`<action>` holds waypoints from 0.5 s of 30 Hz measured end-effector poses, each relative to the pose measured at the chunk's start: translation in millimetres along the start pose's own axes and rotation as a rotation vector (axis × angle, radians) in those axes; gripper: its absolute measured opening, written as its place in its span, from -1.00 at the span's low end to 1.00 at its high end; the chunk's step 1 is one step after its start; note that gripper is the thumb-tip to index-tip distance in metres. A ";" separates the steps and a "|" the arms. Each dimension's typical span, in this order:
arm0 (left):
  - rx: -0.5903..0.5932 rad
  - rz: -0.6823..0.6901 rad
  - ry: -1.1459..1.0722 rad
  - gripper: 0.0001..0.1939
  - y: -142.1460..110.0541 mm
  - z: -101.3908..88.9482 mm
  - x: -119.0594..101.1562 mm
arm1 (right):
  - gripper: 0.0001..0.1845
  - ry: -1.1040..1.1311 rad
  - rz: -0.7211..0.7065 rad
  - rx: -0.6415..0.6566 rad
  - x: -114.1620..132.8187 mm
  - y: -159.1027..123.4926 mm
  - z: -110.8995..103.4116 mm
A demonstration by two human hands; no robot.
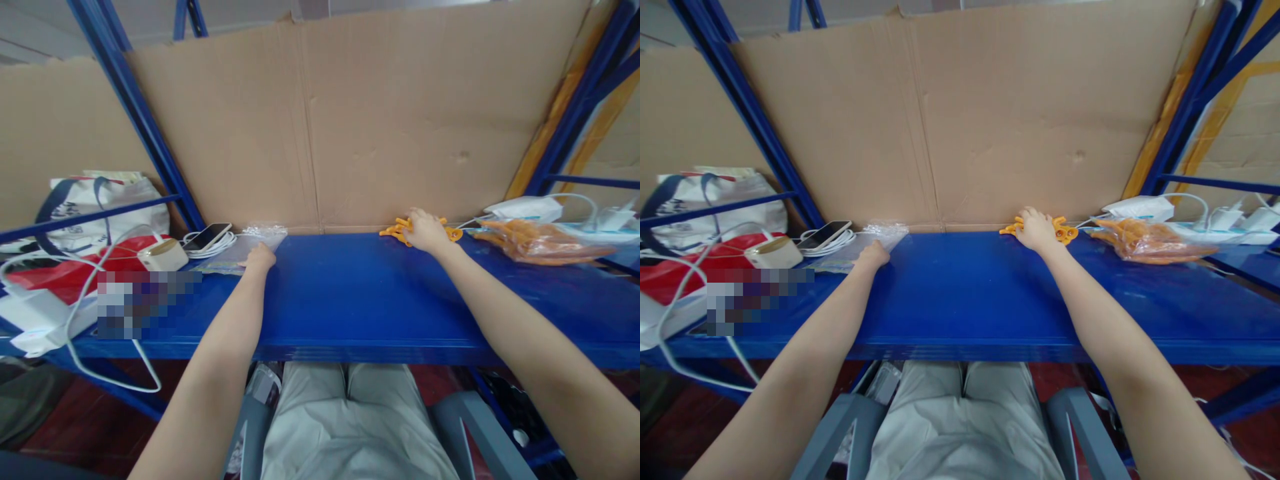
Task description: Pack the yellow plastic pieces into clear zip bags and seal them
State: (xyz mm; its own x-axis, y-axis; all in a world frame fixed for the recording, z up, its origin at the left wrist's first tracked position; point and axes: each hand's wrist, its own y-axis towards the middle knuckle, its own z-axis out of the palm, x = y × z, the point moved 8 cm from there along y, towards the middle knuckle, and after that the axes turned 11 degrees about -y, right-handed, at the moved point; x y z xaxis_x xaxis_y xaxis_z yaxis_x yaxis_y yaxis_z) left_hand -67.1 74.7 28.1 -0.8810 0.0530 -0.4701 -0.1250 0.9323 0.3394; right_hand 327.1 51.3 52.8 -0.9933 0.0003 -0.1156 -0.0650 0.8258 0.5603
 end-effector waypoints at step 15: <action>-0.085 0.017 0.094 -0.41 -12.8 -7.8 -44.6 | -0.40 -0.120 -0.108 -0.023 -4.8 -12.3 36.2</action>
State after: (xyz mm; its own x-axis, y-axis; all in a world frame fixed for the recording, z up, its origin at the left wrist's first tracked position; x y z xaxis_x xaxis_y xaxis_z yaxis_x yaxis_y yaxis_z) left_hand -29.8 57.6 51.1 -0.9216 0.0307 -0.3868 -0.1448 0.8977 0.4161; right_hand 336.1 61.6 16.8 -0.9620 -0.0196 -0.2724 -0.1745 0.8115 0.5576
